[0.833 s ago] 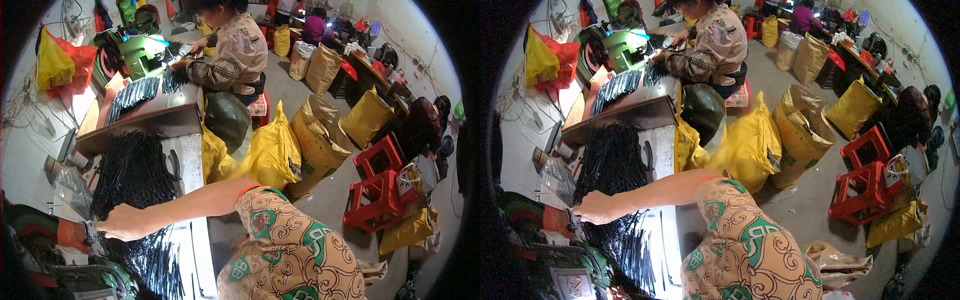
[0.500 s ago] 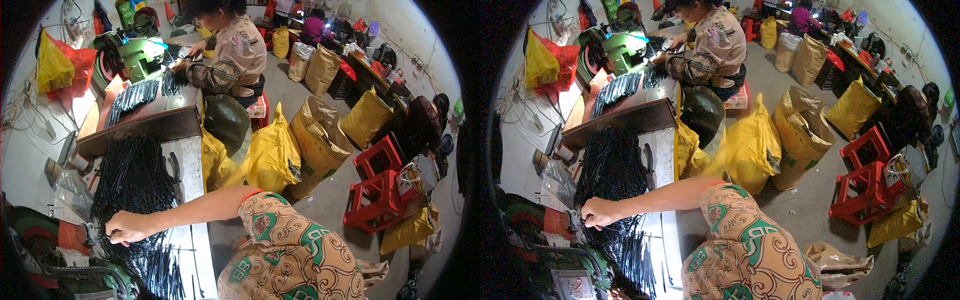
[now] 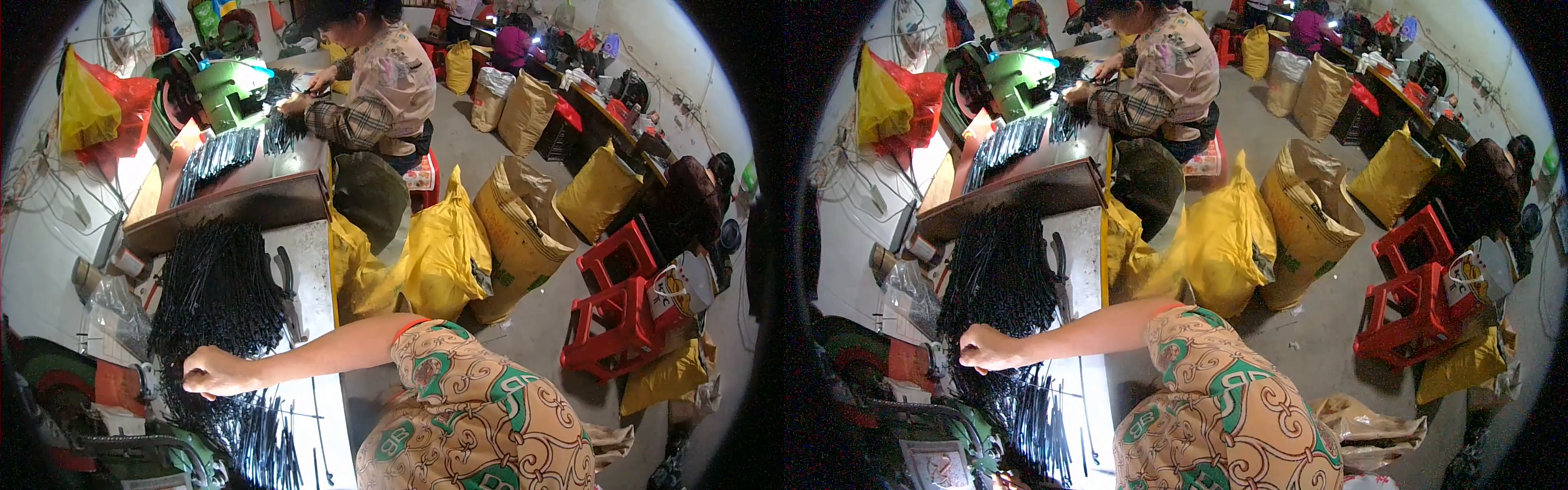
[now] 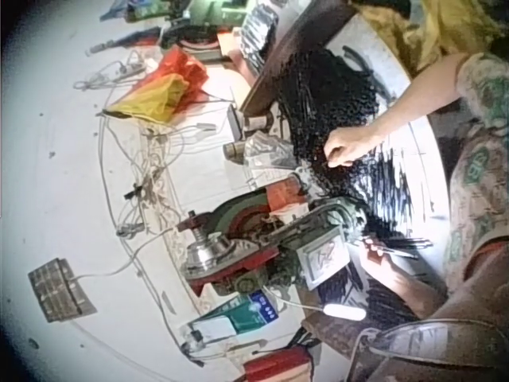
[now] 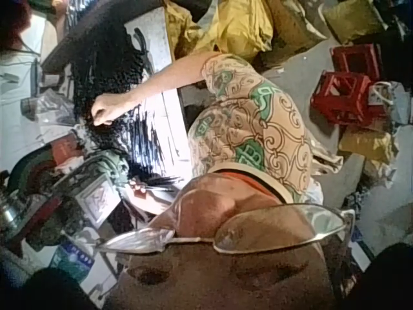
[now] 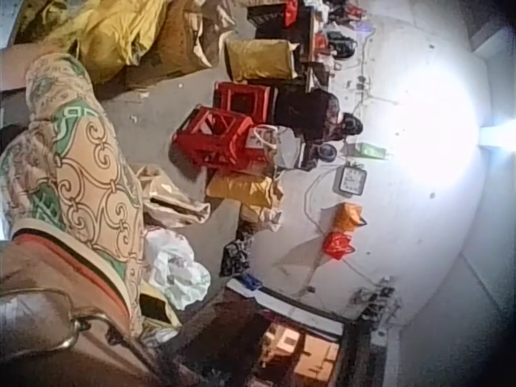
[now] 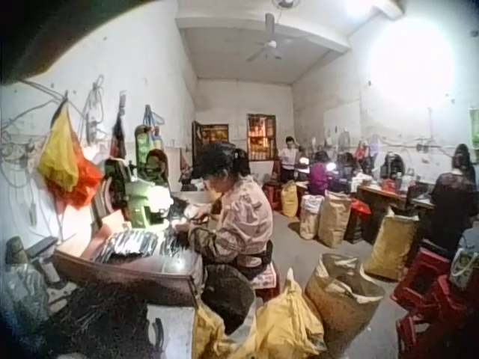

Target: The person crimps black plastic rods using a tabletop press machine, gathers the processed rods into a bundle by hand, and places them into a sack.

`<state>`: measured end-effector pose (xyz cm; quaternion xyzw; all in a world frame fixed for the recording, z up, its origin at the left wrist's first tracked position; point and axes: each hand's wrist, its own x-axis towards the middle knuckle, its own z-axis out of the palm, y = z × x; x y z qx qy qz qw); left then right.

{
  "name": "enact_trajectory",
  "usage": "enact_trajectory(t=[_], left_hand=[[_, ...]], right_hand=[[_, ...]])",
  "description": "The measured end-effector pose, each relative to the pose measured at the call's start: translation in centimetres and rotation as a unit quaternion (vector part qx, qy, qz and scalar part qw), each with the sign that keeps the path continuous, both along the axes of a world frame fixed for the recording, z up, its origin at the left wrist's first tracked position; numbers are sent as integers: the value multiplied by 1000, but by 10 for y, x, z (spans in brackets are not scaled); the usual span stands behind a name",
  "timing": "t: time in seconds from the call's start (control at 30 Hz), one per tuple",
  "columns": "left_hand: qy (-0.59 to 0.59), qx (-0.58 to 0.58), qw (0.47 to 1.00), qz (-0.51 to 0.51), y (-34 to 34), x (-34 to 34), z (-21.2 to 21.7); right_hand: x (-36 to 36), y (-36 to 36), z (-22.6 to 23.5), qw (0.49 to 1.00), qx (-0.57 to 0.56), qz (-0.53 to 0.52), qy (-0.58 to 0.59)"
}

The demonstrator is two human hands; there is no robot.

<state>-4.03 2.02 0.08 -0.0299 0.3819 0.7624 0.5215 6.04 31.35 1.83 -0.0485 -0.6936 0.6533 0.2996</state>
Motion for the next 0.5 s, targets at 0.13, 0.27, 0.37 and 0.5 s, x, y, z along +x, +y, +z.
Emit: enact_trajectory(t=[0.13,0.27,0.37,0.5], left_hand=[[-1,4,1000,6,-1,-1,-2],[-1,9,1000,13,-3,-3,-5],[-1,13,1000,17,-5,-5,-7],[-1,17,1000,24,-7,-5,-8]], right_hand=[[-2,-3,-14,998,-59,-27,-16],[-5,-8,-27,992,-115,-47,-27],[-10,-13,-33,988,-141,-50,-22],[-8,-16,-33,989,-135,-53,-21]])
